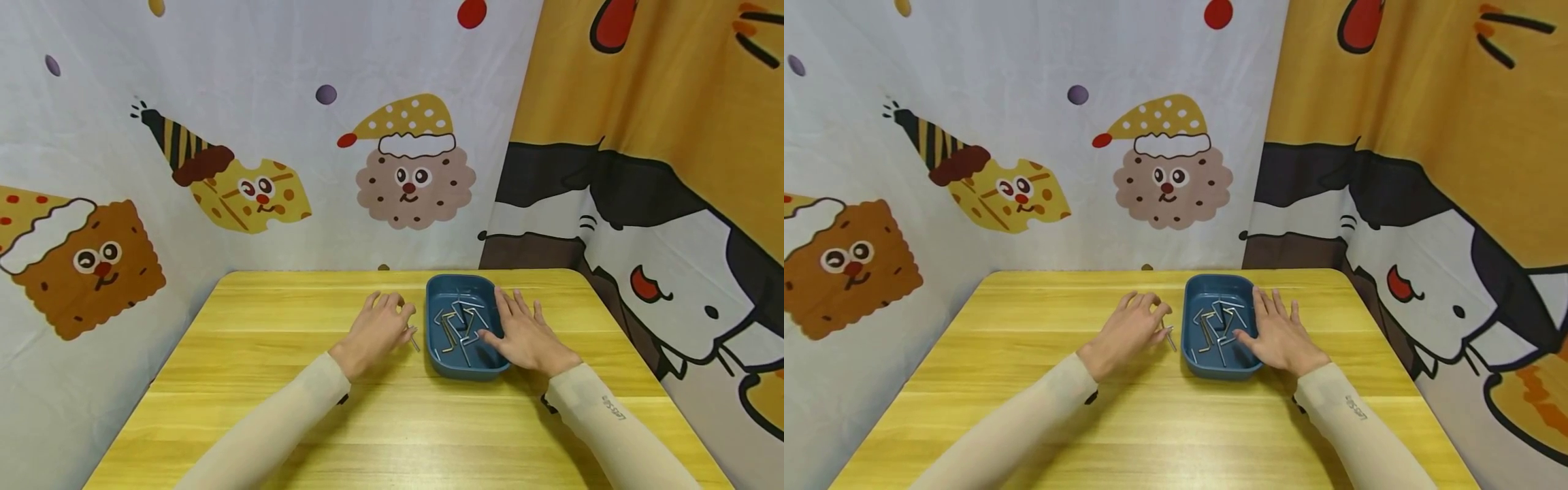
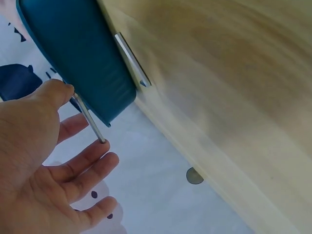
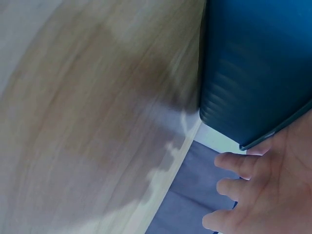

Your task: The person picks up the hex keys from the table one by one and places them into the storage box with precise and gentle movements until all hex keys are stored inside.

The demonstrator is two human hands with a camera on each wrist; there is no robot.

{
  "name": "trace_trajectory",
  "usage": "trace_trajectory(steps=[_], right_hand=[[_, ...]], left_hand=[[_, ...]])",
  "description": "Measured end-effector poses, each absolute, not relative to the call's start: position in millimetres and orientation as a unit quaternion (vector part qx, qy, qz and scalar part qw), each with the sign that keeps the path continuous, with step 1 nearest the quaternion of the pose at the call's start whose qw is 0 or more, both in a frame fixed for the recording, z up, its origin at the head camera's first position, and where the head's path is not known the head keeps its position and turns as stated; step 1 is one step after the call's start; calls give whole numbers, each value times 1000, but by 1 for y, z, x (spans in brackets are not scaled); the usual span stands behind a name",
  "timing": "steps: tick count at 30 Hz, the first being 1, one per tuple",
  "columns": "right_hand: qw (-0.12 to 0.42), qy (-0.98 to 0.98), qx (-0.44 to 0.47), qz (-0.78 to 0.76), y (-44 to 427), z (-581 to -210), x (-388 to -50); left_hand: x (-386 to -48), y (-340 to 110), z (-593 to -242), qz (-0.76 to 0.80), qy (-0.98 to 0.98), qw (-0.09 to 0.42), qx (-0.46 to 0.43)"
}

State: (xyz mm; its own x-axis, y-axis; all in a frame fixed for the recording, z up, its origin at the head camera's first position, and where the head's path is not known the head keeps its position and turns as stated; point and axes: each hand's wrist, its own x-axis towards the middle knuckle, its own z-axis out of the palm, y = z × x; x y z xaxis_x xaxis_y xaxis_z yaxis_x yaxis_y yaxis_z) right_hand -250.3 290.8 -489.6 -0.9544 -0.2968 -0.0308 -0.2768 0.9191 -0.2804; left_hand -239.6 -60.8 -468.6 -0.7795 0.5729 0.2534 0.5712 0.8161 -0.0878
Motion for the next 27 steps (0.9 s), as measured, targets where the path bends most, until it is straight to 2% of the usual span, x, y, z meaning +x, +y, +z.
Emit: trace_trajectory(steps=[15, 27], right_hand=[[37, 980, -149, -131, 290, -489, -250], [41, 980, -145, -131, 291, -490, -251]], left_hand=[[-254, -43, -457, 0, -938, 134, -320], [-276, -20, -447, 0, -939, 107, -326]])
